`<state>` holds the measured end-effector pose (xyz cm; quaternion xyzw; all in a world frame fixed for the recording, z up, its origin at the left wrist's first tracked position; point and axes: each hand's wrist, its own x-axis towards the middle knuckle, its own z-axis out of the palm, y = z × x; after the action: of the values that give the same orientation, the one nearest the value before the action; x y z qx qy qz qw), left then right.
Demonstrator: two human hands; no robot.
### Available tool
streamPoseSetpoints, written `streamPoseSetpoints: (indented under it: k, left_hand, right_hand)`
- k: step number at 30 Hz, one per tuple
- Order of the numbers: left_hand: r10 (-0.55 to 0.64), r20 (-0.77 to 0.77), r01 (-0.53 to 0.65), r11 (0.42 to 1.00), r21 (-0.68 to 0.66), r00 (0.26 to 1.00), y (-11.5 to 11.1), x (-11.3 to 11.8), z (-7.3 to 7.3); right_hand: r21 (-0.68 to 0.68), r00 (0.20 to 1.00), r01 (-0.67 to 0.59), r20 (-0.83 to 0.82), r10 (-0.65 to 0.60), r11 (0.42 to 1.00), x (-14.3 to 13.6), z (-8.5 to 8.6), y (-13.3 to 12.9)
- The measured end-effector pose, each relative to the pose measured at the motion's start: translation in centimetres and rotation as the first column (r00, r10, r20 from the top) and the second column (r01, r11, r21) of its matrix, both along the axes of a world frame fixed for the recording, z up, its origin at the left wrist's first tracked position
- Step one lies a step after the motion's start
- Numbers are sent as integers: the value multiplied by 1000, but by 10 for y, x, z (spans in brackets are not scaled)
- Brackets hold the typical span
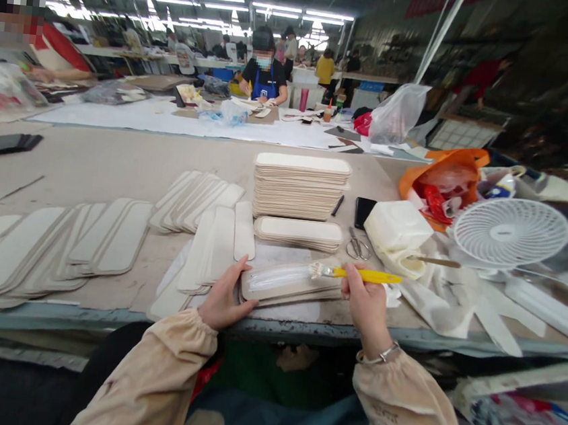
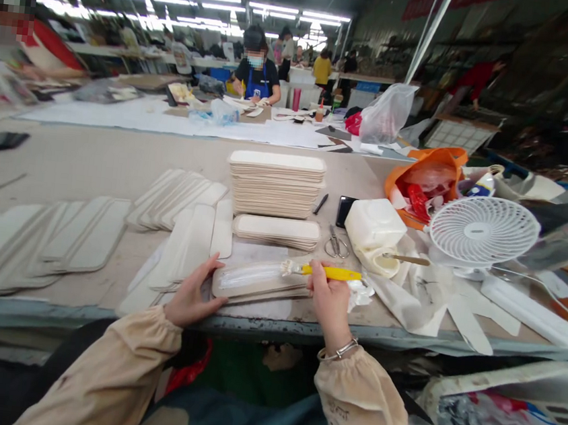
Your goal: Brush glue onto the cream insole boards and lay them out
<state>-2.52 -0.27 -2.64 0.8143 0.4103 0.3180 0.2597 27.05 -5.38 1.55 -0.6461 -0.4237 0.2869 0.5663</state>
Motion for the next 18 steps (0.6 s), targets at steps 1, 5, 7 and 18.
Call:
streamPoseSetpoints:
  k: [1, 5, 7, 18]
  left_hand:
    - [-4, -1, 4, 1000, 5, 1000, 0, 0, 1]
    - [-16, 9, 15, 999, 28, 1000, -1, 2, 3]
    - [-18, 18, 18, 999, 37, 1000, -1, 2, 3]
    - [-15, 0, 15, 1000, 14, 1000, 0, 2, 3]
  right_hand:
    - [4, 998, -55, -37, 55, 998, -12, 0, 0]
    - [0, 965, -246, -89, 245, 969, -61, -3, 1]
    - [-4, 945, -313, -96, 311, 950, -79, -6, 2]
    - [-83, 948, -235, 199, 248, 968, -51, -7, 4]
